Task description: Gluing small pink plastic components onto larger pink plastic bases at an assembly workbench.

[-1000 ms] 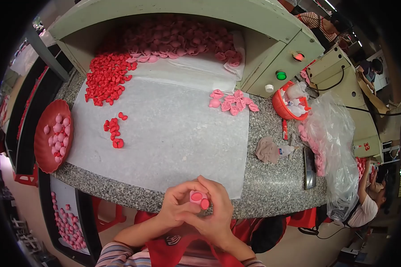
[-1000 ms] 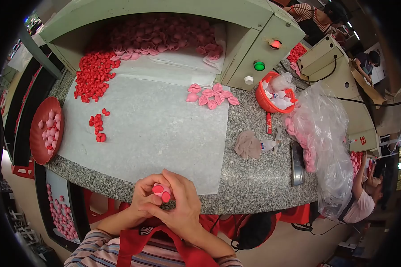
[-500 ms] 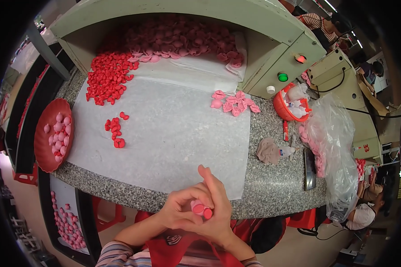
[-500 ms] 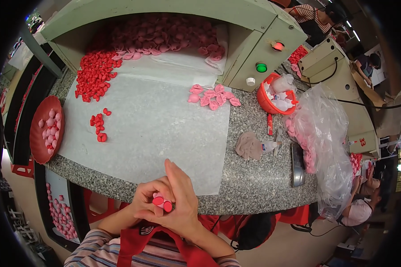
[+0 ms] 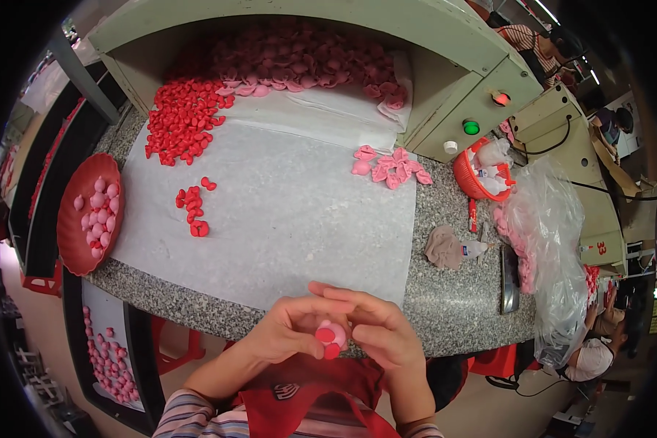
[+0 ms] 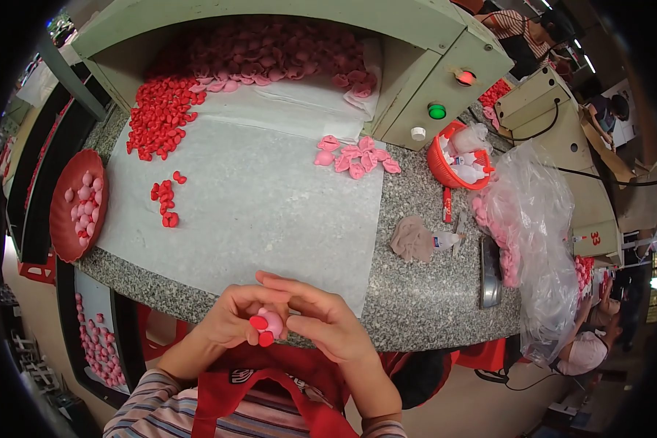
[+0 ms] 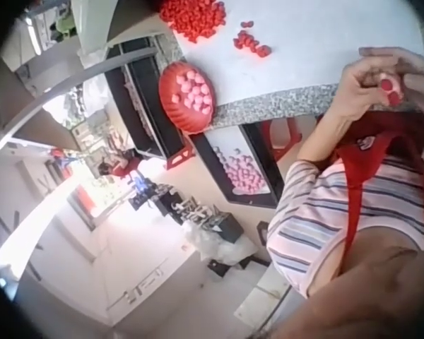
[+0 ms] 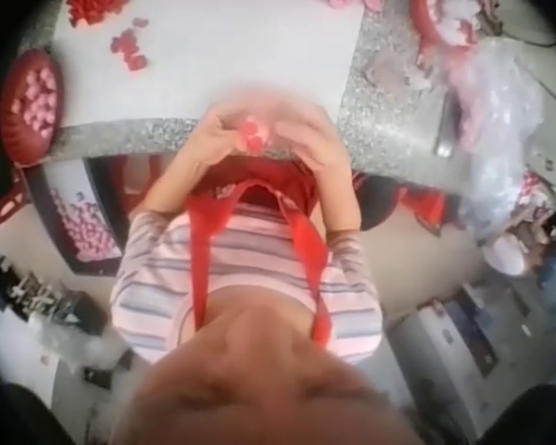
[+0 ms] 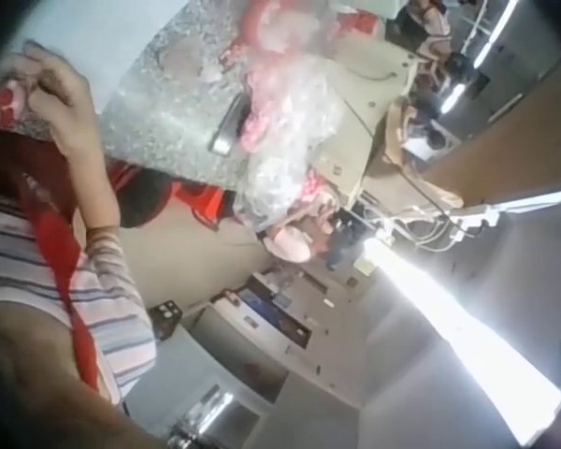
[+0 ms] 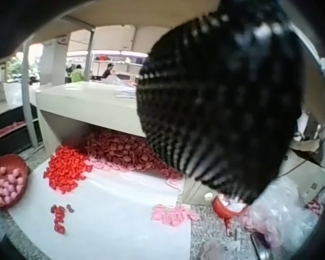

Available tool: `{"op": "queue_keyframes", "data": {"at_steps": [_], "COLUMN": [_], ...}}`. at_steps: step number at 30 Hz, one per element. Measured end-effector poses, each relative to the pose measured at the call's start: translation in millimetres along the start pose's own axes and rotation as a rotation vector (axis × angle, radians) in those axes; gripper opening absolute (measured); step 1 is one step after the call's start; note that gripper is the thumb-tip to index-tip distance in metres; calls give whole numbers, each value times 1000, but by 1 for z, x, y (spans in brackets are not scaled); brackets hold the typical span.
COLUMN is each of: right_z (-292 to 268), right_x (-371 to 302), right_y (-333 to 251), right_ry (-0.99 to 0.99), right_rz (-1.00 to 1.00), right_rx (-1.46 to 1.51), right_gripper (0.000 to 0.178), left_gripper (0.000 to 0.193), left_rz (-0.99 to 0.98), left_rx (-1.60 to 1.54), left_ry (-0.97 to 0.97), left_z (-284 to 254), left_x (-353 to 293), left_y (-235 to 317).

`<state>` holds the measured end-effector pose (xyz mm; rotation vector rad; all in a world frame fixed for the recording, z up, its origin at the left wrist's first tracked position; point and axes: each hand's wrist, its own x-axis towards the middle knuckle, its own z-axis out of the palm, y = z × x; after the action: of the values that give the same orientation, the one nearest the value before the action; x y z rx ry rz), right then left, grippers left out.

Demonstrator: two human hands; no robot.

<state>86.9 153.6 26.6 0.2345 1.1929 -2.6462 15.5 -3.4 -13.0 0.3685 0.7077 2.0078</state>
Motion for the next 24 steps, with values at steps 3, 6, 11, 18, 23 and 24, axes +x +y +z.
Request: {"op": "queue_keyframes", "data": {"at_steps": [3,6,11,18,23,24], "right_z": [2,7,7,3,5,6], "right_x": [-1,-1,-1,-3,-6,-6], "right_y": [-10,-12,-12,-8,-13,-13], "right_ry": [35,1,55,74,59,61], "right_rz": [188,160,193,193,190,182], "right_rx": [-24,-214,-237,-260,-246,-237], "right_gripper": [51,52,53,49,47,45], "left_gripper": [44,48,47,42,41,40], "left_rz": [-27,-13,-81,-198,-243,-246], "left_rx": [-39,-4,-49,-239,-270,-253], "left_ry": [-30,-11,69,34,15,22], "left_z": [-9,-18,-1,-2,1,2], "left_x": [-2,-10,-11,-11,-8,-9], "left_y": [-7,-18,-6,2,8,9]}}
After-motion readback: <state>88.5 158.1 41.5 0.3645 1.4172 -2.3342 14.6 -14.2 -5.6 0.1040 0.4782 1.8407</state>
